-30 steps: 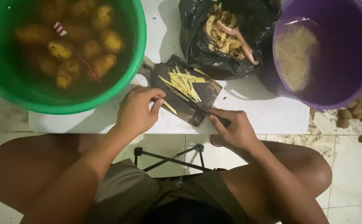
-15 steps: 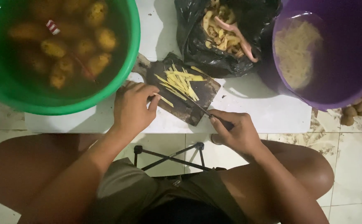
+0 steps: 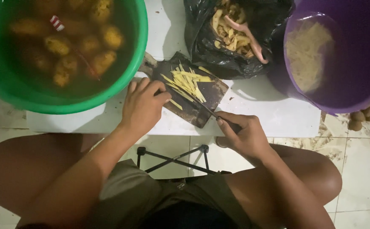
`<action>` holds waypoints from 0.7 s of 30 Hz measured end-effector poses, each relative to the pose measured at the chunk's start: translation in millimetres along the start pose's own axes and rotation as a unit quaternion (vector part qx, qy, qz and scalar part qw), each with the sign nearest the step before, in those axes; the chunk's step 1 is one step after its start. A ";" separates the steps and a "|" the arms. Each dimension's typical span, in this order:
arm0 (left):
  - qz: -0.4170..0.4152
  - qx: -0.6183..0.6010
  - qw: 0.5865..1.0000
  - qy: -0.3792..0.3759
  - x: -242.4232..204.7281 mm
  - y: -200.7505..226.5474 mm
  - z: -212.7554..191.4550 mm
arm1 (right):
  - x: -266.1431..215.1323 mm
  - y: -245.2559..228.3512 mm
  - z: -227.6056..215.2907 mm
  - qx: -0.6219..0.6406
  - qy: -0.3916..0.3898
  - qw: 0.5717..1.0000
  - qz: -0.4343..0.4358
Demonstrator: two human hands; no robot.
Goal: Cutting peeled potatoes into thin strips using a knife on a small wooden board.
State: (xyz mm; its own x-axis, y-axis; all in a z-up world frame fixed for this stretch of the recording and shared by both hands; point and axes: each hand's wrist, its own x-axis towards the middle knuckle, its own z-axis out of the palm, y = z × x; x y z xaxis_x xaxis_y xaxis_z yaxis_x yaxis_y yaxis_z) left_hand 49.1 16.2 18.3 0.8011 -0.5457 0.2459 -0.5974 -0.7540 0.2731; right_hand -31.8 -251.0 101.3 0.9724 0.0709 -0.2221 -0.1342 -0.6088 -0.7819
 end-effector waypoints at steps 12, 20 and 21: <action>0.008 0.009 1.000 -0.024 -9.0 26.8 -9.1 | -5.7 16.7 32.6 -0.094 0.011 0.991 -0.095; 0.007 0.032 0.999 -0.008 -18.9 25.5 0.4 | -10.3 30.2 48.2 -0.128 0.035 0.984 -0.119; 0.010 0.029 0.999 -0.013 -20.6 24.9 1.4 | -10.4 32.2 48.4 -0.133 0.029 0.983 -0.125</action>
State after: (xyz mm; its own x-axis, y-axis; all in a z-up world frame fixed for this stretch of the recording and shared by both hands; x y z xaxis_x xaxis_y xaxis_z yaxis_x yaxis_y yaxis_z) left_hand 17.7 8.2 18.7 0.7901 -0.5695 0.2268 -0.6109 -0.7621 0.2147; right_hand -55.4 -233.1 50.3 0.9789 0.2043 -0.0024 0.1579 -0.7637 -0.6259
